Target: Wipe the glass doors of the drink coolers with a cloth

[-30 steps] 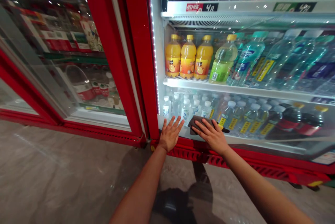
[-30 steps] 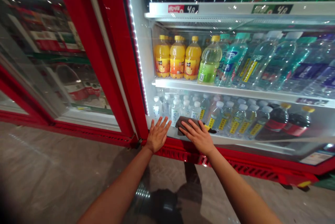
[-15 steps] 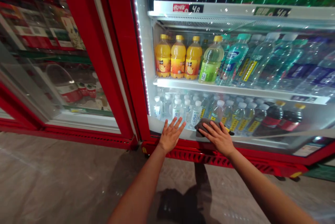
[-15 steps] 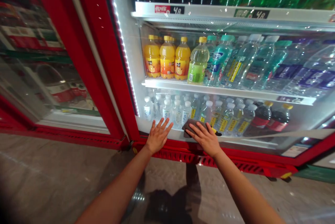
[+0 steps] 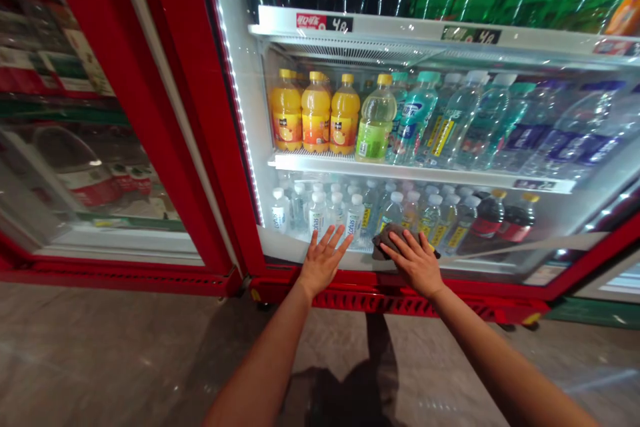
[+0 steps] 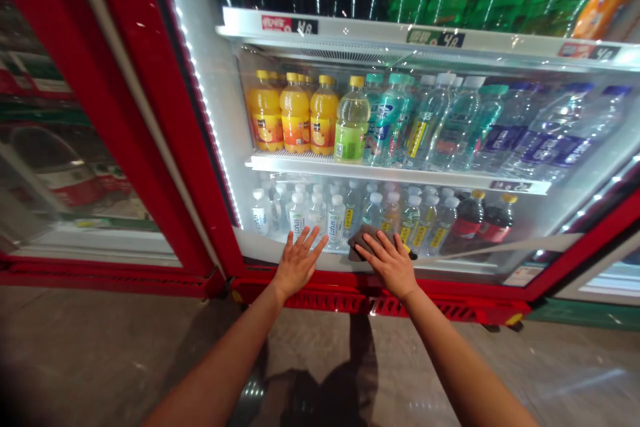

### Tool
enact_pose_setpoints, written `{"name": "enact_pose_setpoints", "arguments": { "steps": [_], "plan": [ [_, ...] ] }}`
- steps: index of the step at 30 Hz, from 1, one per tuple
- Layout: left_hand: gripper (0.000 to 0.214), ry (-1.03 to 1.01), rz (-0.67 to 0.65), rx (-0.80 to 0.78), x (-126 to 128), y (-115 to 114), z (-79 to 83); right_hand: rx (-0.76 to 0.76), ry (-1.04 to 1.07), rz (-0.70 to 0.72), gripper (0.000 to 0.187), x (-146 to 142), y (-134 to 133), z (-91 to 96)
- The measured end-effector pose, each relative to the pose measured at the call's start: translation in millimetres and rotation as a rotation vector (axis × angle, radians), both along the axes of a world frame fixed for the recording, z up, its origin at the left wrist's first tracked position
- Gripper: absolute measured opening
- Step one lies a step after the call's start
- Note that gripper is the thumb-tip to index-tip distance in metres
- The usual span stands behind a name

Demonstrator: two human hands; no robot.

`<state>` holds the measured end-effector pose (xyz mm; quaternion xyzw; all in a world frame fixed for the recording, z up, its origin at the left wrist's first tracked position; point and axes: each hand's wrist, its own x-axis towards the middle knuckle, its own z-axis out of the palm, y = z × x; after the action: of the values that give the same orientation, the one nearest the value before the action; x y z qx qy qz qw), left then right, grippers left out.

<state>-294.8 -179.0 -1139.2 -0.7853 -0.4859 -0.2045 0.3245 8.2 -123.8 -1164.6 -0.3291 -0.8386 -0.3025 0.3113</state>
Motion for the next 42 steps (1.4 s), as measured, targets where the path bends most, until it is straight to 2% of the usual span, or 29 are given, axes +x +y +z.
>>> {"name": "enact_pose_setpoints", "arguments": {
  "steps": [5,7,9,11,13,16,20,22,25,27,29,32,35,39,42],
  "plan": [
    [0.087,0.001,-0.036,0.009,11.3,4.1,-1.2,-0.037,-0.114,0.015,0.059,18.6,-9.2,-32.1],
    [0.085,0.003,-0.052,0.000,18.1,6.3,-1.7,-0.048,-0.185,0.047,0.057,19.6,-9.0,-30.9],
    [0.083,0.001,-0.063,-0.021,26.3,9.1,-1.9,-0.056,-0.221,0.064,0.058,25.3,-4.1,-20.0],
    [0.081,0.005,-0.080,-0.046,34.3,12.0,-1.6,-0.076,-0.189,0.030,0.062,39.0,2.8,-8.2],
    [0.080,0.010,-0.099,-0.065,41.0,14.5,-0.8,-0.101,-0.094,-0.051,0.066,57.0,7.5,-5.5],
    [0.078,0.016,-0.123,-0.067,48.2,17.2,0.3,-0.112,0.028,-0.147,0.068,74.0,5.5,-24.3],
    [0.077,0.043,-0.157,-0.074,57.8,19.4,-1.0,-0.083,-0.025,-0.162,0.066,65.9,-0.6,-55.4],
    [0.079,0.054,-0.175,-0.071,64.3,21.0,-2.7,-0.083,-0.083,-0.124,0.065,63.2,2.2,-56.1],
    [0.080,0.075,-0.218,-0.047,74.6,24.3,-4.4,-0.110,-0.129,-0.059,0.064,77.6,10.7,-44.9],
    [0.081,0.089,-0.249,-0.036,80.2,26.3,-4.7,-0.113,-0.073,-0.094,0.065,92.6,13.2,-42.7],
    [0.081,0.101,-0.261,-0.045,84.5,27.4,-5.1,-0.099,0.058,-0.199,0.065,100.0,10.8,-51.0],
    [0.082,0.117,-0.271,-0.073,89.5,27.9,-7.4,-0.086,0.226,-0.315,0.065,89.7,2.9,-74.1],
    [0.082,0.164,-0.322,-0.102,94.9,28.9,-10.7,-0.116,0.224,-0.296,0.069,77.3,0.4,-85.1],
    [0.080,0.197,-0.348,-0.118,102.8,32.4,-12.2,-0.176,0.179,-0.230,0.074,98.2,6.3,-70.3],
    [0.078,0.178,-0.335,-0.106,107.4,34.4,-11.3,-0.189,0.469,-0.330,0.079,111.5,7.1,-62.2]
  ]
}}
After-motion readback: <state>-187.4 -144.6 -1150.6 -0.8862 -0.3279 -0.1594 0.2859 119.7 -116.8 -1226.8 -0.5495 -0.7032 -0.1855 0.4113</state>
